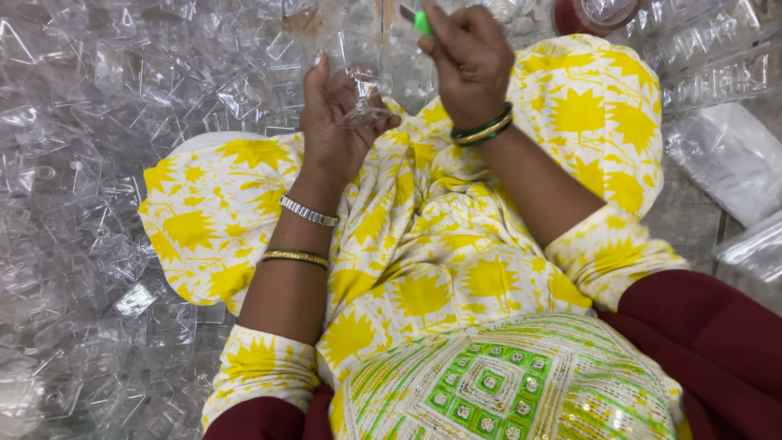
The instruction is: The person sits on the floor surrounded by piles of clear plastic boxes and marks each box with a green marker, handling the boxes one at a time on their lap and setting marked boxes aside.
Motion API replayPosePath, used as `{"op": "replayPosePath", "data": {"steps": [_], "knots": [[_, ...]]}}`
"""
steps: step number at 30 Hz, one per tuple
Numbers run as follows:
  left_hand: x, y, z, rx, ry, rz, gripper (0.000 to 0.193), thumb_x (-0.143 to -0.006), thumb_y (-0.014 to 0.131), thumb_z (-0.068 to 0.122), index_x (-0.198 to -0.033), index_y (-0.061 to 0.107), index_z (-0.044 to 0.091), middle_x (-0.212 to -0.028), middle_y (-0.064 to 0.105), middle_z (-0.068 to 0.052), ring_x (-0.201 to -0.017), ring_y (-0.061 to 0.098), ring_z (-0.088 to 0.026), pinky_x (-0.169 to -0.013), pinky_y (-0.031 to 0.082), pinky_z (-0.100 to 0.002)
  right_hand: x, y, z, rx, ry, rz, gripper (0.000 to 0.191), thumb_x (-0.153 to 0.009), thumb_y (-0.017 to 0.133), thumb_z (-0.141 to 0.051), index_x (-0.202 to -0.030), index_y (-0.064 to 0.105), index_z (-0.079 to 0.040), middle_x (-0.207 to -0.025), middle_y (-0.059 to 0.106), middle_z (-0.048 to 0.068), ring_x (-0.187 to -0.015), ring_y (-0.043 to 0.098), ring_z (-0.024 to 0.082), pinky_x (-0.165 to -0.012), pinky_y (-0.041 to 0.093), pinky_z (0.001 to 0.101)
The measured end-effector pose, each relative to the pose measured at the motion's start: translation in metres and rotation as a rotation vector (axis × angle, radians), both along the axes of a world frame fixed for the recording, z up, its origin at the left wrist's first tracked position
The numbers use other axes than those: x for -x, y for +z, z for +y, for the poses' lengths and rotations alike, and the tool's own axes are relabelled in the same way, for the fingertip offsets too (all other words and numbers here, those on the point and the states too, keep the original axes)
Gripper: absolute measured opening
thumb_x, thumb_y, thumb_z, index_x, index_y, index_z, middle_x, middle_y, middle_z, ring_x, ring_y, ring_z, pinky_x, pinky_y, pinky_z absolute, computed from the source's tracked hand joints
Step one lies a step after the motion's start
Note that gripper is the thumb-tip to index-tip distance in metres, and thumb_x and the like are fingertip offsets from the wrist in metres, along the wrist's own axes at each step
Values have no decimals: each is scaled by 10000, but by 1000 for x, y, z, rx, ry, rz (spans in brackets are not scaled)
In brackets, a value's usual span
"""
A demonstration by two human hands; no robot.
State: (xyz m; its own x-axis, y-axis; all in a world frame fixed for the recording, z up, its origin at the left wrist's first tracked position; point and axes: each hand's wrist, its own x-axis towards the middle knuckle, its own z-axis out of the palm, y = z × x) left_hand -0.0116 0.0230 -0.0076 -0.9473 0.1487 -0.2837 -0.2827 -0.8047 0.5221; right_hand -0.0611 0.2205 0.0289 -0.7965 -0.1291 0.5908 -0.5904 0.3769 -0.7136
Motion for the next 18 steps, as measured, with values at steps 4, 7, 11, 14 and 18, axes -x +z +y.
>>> {"op": "replayPosePath", "data": {"steps": [4, 7, 11, 14, 18], "knots": [[1, 0, 0, -34, -3, -6, 647, -987, 508, 654, -1130, 641, 37, -903, 661, -111, -826, 683, -279, -812, 617, -489, -7, 0, 7, -167, 132, 220, 489, -878, 829, 86, -1310, 734, -123, -995, 634, 105, -876, 655, 255, -777, 554, 358], [1, 1, 1, 2, 24, -60, 654, -926, 488, 663, -1097, 637, 50, -948, 717, -124, -858, 705, -283, -778, 600, -459, -16, 0, 6, -241, 233, 276, 477, -857, 863, 44, -1290, 728, -104, -963, 632, 83, -846, 619, 274, -754, 510, 392], [1, 2, 2, -4, 17, -50, 655, -931, 499, 660, -1102, 633, 42, -975, 719, -130, -889, 710, -287, -797, 602, -458, -18, 2, 4, -312, 223, 330, 472, -844, 859, 29, -1281, 731, -94, -941, 634, 78, -812, 598, 273, -719, 482, 411], [0, 3, 2, 12, 10, -23, 654, -953, 521, 650, -1138, 632, 33, -959, 693, -127, -840, 688, -269, -792, 611, -462, -15, 1, 4, -271, 90, 259, 452, -888, 830, 24, -1306, 712, -103, -979, 626, 95, -874, 615, 278, -764, 501, 383], [-2, 5, 3, 147, 95, 28, 569, -982, 550, 600, -1215, 577, 81, -1073, 661, -77, -823, 648, -225, -788, 614, -448, -4, -4, 9, -59, -53, 104, 326, -1060, 814, -26, -1358, 698, -85, -1062, 633, 96, -879, 627, 202, -765, 514, 283]]}}
